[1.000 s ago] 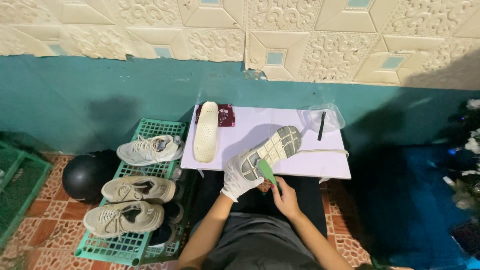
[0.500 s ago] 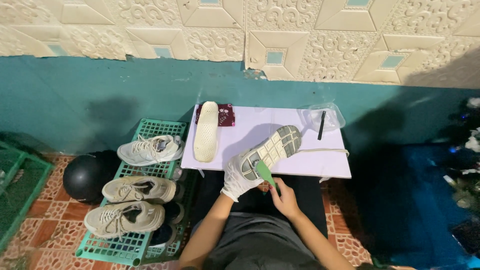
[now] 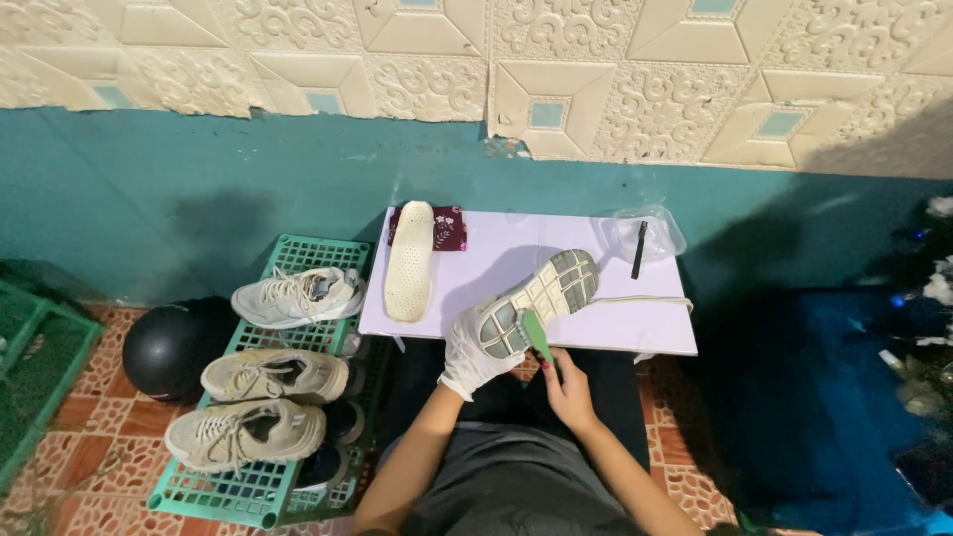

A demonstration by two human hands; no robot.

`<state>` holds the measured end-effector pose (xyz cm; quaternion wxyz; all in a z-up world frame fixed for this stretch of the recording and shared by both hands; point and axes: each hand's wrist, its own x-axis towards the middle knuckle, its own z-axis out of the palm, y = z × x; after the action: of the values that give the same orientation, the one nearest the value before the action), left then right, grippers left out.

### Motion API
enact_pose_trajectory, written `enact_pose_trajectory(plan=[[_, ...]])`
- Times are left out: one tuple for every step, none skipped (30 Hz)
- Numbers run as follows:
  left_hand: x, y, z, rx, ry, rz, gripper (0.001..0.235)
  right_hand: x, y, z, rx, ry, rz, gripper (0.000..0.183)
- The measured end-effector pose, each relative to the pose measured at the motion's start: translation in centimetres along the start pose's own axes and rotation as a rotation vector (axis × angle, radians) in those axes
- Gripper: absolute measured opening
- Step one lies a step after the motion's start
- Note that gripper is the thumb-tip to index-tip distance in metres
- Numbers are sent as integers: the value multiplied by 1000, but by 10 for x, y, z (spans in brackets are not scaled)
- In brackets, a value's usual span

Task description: The person scrubs the sole of a white sneaker using a black brush, then switches to a green brush to continue scrubbing the sole. The person holds the shoe with a gloved hand while cleaning it over a white table.

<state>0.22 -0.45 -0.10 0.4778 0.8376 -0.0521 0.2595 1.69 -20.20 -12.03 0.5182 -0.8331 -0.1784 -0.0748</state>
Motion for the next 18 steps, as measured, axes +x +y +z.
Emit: enact_pose_trajectory(plan=[[0,0,0,-17,5,8,60,2,-2,0,55,50,20,18],[-1,-2,-2,-17,5,8,60,3,5,1,55,50,19,18],[-2,-4,-3,11,2,19,57,3,11,2,75,80,36,18],[-2,-6,-4,40,0,31,54,4,18,2,95,110,52,19],[-1,-3,-3,39,1,34,54,4,15,2,94,111,49,19],[-1,0,-1,32,8,15,54,4,12,1,88,111,50,18],[-1,3,0,25,15,-4,54,4,9,1,81,111,50,18],[0,3,-2,25,15,-2,54,4,13,2,80,113,49,18],[1,3,-4,26,5,-3,54,5,18,3,80,123,53,18],[1,3,-6,27,-6,-7,54,3,22,5,80,131,59,18],[0,3,-5,26,-7,-9,54,4,26,4,79,131,61,18],[0,2,-5,12,-11,-18,55,5,30,4,111,153,104,19],[1,2,-5,-2,-16,-27,57,7,33,4,143,176,147,20],[3,8,-7,-3,-13,-24,57,8,38,5,142,177,143,20],[4,14,-9,-16,-14,-24,56,8,44,6,168,197,172,22],[4,20,-11,-29,-14,-27,55,8,48,8,194,214,202,25],[2,19,-11,-30,-11,-28,55,7,49,8,192,211,200,25],[1,17,-10,15,5,-5,55,9,49,8,208,228,223,25]])
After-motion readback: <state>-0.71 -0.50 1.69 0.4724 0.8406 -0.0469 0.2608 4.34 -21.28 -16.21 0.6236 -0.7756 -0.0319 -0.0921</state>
